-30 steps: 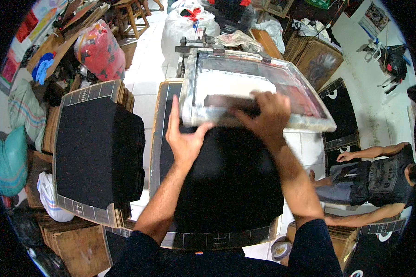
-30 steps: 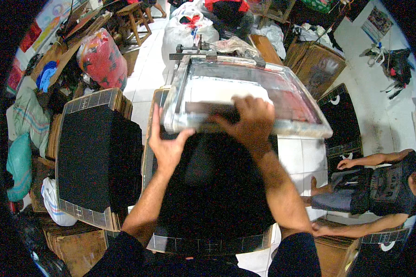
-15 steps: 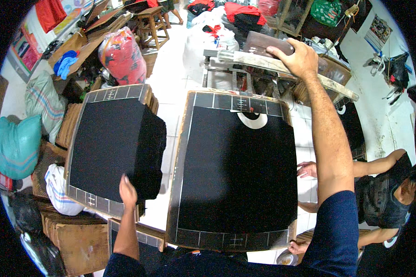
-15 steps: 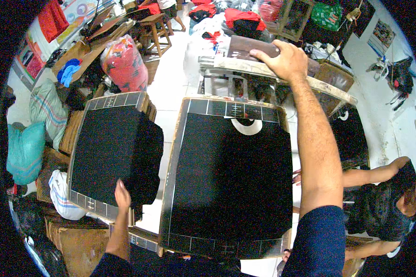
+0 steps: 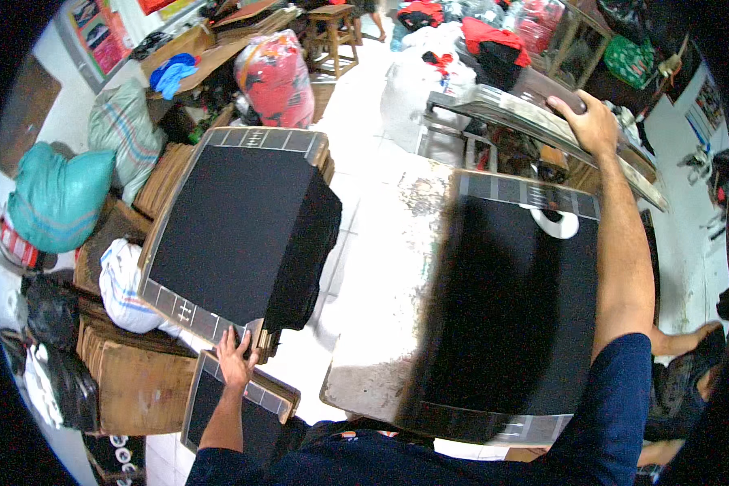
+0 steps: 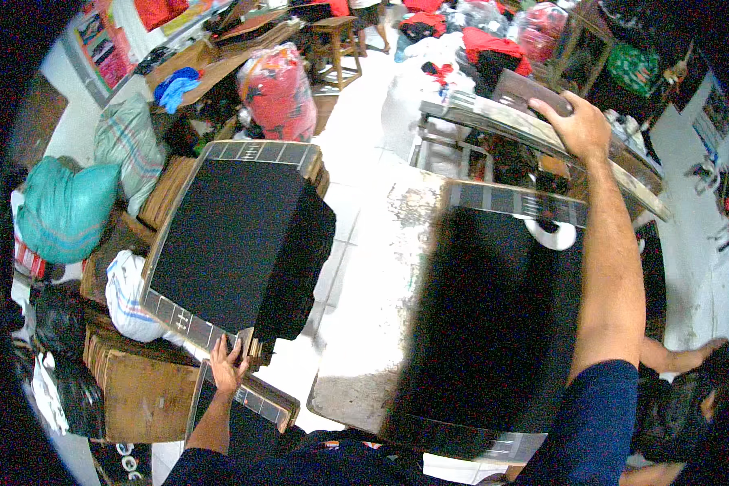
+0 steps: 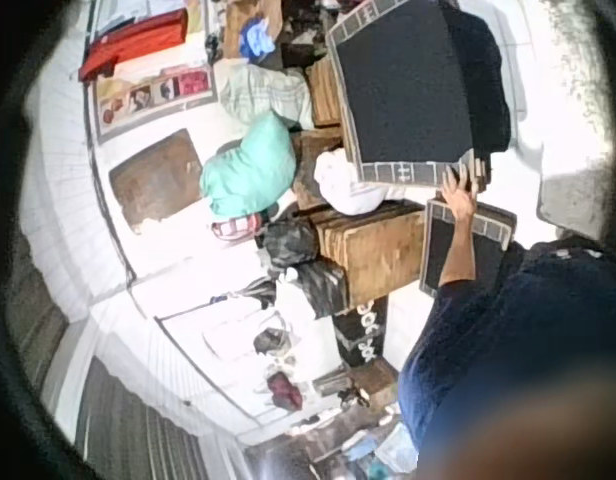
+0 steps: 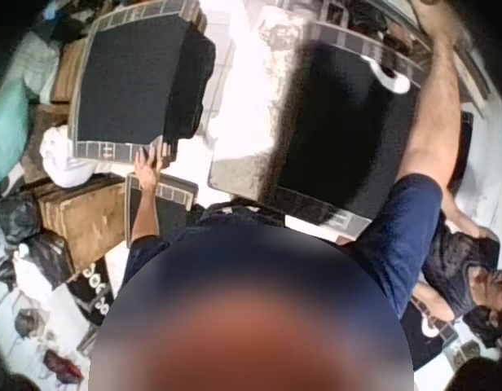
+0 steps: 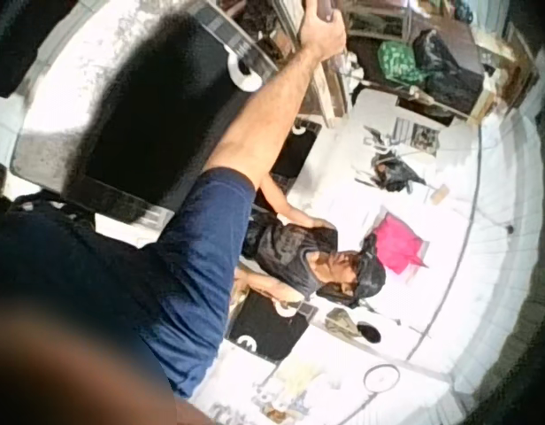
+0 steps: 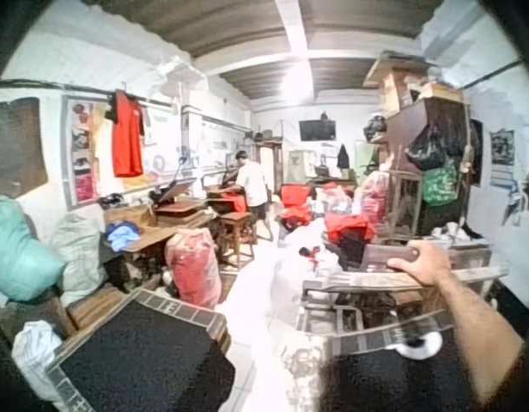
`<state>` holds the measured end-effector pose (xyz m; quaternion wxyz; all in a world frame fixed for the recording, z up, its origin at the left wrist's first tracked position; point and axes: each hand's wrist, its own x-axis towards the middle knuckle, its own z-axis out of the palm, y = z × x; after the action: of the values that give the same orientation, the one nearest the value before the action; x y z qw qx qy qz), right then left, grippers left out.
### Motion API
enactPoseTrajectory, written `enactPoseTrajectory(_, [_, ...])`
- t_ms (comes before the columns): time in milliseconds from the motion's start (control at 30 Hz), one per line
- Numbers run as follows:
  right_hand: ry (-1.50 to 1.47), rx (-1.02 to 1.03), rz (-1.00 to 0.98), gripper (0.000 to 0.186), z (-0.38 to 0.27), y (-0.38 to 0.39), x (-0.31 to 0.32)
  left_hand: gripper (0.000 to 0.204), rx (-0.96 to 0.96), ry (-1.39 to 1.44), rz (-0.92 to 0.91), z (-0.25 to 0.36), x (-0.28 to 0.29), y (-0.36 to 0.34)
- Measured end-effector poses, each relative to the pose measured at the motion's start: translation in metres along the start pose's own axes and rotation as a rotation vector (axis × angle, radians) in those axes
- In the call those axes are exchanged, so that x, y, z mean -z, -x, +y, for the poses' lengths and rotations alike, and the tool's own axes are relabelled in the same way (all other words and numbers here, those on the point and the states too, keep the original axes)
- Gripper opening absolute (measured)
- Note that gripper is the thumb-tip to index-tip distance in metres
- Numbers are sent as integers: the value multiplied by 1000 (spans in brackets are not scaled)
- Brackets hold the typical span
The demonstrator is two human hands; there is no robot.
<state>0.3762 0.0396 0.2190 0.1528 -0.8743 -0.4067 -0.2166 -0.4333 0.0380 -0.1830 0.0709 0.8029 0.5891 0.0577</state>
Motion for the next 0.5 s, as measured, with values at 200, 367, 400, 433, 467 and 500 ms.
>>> enactPoseTrajectory(200, [-37,34,12,86,0,4,1,79,-259,-179,-353,37,41,-35])
enactPoseTrajectory(367, [-33,43,27,87,1,1,0,63,-300,-307,-466,146,65,-48])
enactPoseTrajectory(400, [-41,43,30,87,1,1,0,63,-324,-347,-490,183,63,-48])
enactPoseTrajectory(433, [-42,40,33,87,0,1,2,63,-343,-313,-449,222,59,-39])
enactPoseTrajectory(467, [-30,28,39,87,-1,0,2,64,-370,-328,-455,256,54,-31])
enactPoseTrajectory(500, [-34,30,4,86,-1,1,3,61,-429,-266,-484,281,46,-24])
